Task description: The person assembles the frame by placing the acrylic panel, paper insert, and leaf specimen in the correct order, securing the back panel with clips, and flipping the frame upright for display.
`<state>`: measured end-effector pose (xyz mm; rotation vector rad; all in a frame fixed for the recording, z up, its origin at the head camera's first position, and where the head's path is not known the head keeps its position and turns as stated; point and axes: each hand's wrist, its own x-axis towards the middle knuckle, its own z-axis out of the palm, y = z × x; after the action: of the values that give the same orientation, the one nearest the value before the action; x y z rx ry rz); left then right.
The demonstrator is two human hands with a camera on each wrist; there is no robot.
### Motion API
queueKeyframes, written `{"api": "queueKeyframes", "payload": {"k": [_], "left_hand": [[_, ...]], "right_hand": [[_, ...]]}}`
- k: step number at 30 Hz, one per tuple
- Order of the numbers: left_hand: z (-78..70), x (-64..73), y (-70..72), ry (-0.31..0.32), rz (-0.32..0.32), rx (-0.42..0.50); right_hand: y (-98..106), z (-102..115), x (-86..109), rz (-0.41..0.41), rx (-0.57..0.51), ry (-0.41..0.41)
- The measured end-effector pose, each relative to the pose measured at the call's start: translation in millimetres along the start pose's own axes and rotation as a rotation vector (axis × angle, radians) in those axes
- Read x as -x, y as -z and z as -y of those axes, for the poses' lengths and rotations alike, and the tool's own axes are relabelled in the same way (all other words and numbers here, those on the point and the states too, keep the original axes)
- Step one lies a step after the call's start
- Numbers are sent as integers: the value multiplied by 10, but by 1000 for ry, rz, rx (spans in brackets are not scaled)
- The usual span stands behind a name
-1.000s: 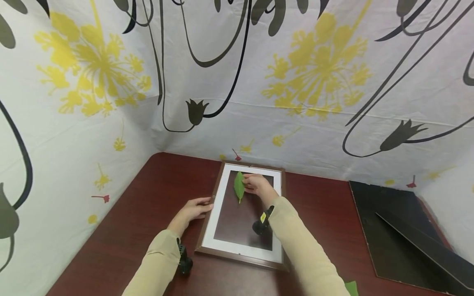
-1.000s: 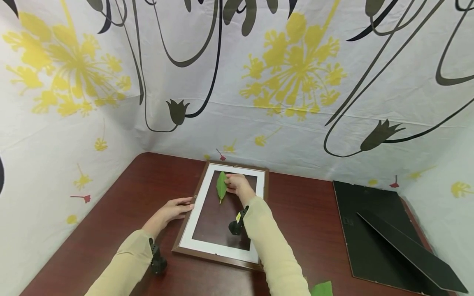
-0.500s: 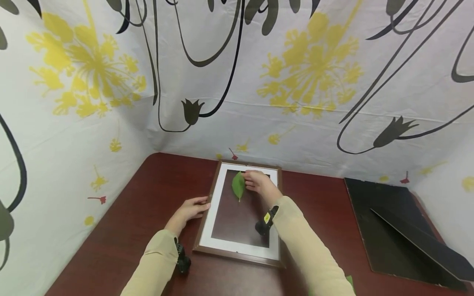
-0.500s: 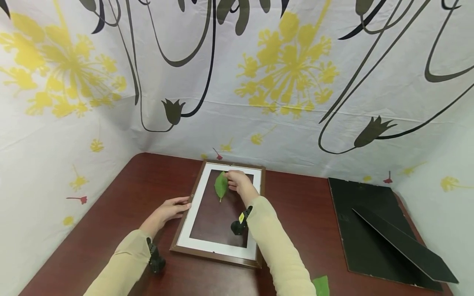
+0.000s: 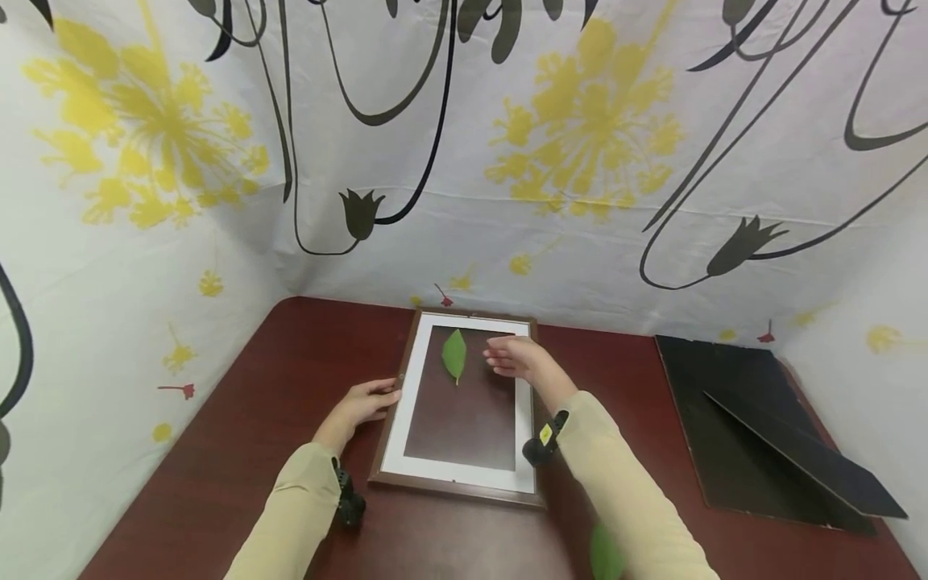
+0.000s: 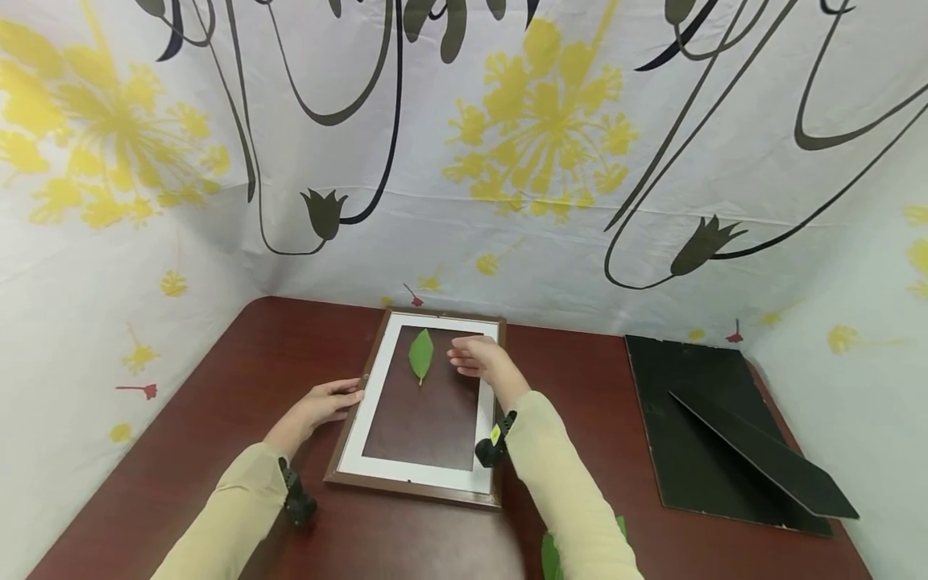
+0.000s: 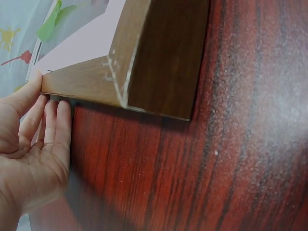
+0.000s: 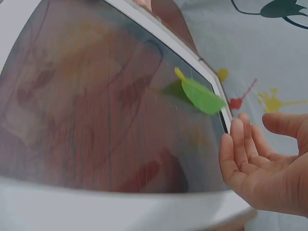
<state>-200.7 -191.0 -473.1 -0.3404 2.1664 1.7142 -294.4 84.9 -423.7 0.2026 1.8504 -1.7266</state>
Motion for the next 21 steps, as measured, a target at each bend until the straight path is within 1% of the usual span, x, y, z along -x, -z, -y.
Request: {"api": "queueKeyframes", "payload": {"k": [7, 9, 11, 14, 17, 18, 21], "left_hand": [[11, 6, -4, 9, 18, -2], [17, -11, 6, 3, 32, -6], [37, -36, 29, -23, 55, -7], [35, -40, 38, -36, 74, -14], [4, -23, 24, -23, 69, -1], [-22, 0, 6, -4, 57, -8], [-59, 26, -27, 10, 47, -14]], "right_hand": [[321, -117, 270, 27, 80, 22], [429, -161, 357, 32, 97, 27], [536, -211, 435, 46, 110, 34], [684, -285, 554, 74, 141, 44], [810, -356, 665, 82, 167, 47], [850, -381, 701, 86, 172, 49], [956, -468, 806, 75, 167, 39]]}}
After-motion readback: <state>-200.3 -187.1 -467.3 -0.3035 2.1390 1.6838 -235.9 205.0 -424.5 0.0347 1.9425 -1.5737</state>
